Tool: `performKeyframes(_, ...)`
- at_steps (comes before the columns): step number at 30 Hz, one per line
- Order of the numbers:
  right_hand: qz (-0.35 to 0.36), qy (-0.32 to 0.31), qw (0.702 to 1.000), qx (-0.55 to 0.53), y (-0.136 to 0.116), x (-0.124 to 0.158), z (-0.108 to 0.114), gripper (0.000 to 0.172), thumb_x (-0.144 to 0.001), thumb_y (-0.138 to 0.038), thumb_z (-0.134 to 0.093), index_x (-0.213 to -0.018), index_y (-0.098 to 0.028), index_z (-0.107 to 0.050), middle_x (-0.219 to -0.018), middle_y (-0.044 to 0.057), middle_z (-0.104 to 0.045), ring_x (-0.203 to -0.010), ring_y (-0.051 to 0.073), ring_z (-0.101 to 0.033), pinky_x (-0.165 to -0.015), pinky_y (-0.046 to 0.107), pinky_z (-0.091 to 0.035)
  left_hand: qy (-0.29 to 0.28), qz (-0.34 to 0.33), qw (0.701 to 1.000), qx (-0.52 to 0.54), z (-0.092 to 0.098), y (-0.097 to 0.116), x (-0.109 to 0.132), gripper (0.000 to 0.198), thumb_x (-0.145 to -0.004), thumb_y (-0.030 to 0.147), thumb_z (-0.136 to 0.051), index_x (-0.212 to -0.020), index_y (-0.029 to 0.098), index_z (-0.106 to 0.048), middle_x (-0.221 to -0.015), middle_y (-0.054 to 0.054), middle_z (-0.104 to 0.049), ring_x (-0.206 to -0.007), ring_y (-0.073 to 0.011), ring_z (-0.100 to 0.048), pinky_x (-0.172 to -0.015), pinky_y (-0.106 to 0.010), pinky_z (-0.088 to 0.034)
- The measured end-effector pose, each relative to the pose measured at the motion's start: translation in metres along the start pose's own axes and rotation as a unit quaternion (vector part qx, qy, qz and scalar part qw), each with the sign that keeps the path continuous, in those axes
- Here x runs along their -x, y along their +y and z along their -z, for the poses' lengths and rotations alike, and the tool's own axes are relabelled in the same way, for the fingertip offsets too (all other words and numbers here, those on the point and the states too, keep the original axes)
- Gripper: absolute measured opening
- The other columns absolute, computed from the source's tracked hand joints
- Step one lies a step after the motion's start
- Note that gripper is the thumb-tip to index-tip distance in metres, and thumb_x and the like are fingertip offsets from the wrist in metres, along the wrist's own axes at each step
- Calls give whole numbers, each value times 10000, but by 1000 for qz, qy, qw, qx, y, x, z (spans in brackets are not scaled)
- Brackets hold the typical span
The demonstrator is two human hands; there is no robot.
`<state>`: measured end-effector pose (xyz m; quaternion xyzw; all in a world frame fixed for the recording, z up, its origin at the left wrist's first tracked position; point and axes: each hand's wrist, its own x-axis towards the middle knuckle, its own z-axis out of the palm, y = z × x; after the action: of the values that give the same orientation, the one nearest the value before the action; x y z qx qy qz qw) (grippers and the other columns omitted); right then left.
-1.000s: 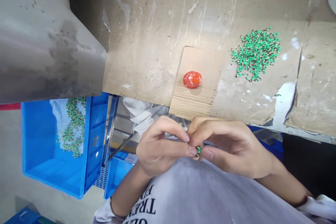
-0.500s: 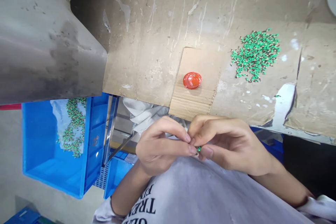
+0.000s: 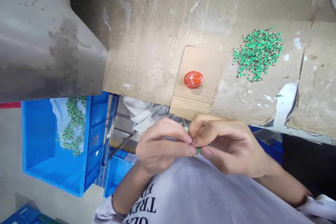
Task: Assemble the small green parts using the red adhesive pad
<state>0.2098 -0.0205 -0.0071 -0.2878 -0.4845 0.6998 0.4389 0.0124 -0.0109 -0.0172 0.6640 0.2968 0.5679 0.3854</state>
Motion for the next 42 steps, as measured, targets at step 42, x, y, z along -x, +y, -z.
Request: performKeyframes(42, -16, 23, 992, -127, 11, 4, -14, 42, -1095, -195, -729, -1102, -205, -769, -1001, 38, -703, -823, 112, -639, -722, 235, -553, 20, 6, 1000, -22, 0, -1, 4, 296, -1048, 221, -829, -765, 162, -764, -843, -5, -757, -706, -111, -731, -607, -205, -649)
